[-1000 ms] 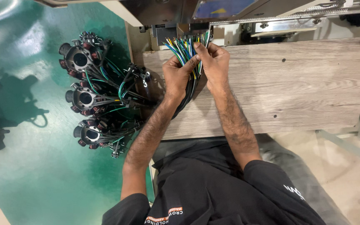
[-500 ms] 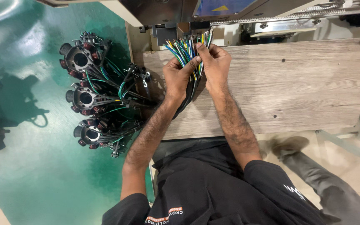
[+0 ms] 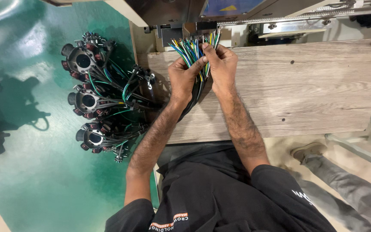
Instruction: The person strips the insulation from a bundle of multi-colored wires using a machine, then moves to a crimping station to attach metal terminals to the wire ends one by one.
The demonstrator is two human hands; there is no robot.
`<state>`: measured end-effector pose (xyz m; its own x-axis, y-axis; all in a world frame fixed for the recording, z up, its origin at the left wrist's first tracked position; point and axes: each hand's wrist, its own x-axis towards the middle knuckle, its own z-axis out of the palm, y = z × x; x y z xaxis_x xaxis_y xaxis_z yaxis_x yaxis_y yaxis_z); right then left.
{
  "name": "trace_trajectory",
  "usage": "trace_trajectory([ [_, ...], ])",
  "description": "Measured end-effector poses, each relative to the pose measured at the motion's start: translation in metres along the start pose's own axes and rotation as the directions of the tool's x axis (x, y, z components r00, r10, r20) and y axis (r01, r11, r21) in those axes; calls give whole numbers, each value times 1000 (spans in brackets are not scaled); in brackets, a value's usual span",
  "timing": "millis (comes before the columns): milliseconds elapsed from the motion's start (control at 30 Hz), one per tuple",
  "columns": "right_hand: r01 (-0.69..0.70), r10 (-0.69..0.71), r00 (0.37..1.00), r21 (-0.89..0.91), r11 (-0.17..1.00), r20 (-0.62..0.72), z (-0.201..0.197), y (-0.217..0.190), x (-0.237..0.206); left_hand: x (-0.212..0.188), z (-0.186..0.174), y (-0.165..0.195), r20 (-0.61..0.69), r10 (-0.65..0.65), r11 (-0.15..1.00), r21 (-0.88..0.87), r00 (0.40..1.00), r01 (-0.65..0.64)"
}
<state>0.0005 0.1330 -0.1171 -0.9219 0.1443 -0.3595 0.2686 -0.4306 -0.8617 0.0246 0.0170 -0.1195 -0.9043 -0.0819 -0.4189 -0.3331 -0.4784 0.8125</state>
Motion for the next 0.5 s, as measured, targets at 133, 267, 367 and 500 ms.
trace_trajectory([
  [133,0,0,1000,-11,1000,12,0,0,1,1,0,1,1,18,1000,10,1000,-18],
  [267,-28,30,999,-64,998,37,-2,-2,4,3,-1,-2,6,13,1000,-5,1000,-13],
  [367,-40,50,996,-127,991,73,-5,-6,3,3,-2,-5,4,11,999,31,1000,-11],
  [500,-44,57,993,-120,992,106,-9,-10,-1,0,-3,-6,16,6,998,64,1000,-7],
])
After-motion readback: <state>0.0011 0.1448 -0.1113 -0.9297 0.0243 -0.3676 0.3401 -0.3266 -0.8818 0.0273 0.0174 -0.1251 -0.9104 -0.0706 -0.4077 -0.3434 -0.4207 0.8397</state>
